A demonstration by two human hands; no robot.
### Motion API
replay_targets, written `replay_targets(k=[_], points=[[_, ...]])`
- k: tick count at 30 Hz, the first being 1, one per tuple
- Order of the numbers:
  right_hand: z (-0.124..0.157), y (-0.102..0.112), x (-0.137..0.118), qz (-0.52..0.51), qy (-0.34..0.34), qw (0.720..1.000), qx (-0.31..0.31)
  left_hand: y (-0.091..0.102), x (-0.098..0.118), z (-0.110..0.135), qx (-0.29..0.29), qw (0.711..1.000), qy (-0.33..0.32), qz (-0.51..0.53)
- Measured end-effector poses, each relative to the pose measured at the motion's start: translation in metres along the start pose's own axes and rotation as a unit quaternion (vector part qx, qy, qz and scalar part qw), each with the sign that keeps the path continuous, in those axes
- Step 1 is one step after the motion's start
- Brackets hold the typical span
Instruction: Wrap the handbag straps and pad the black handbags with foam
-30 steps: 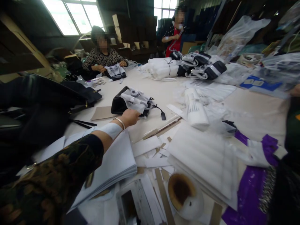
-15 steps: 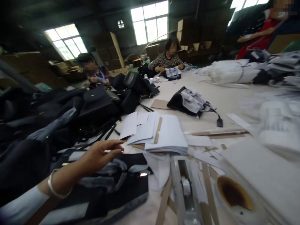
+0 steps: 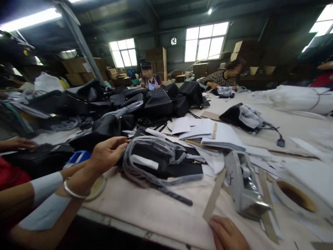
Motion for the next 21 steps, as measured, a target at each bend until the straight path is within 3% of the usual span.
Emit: replay_targets(k=[3,6,12,17,21], points=[[0.008,-0.003,0.003,0.033,-0.029,0.999,0.010,0.000,-0.027,0.023,-0.048,0.998,0.041,-0.005],[0.012,-0.006,0.006,0.042,-0.048,0.998,0.009,-0.005,-0.045,0.040,-0.051,0.996,0.065,-0.011],[0.010,-0.007,0.008,0.045,-0.088,0.995,0.014,-0.030,-0.060,0.057,-0.059,0.993,0.104,0.017],[0.021,-0.007,-0.017,0.028,-0.121,0.992,0.036,-0.024,-0.051,0.079,-0.052,0.991,0.124,0.023],[0.034,-0.014,-0.053,-0.039,-0.162,0.986,0.017,-0.016,-0.013,0.136,-0.069,0.990,0.122,0.024]])
Point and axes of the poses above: each hand's wrist, its own z-axis away from the middle knuckle, its own y-axis out of the back of the hand, x = y × z, the point moved 8 cm from there along -z, towards the middle knuckle, and after that the axes turned 13 degrees about -y, right-handed, at the moved point
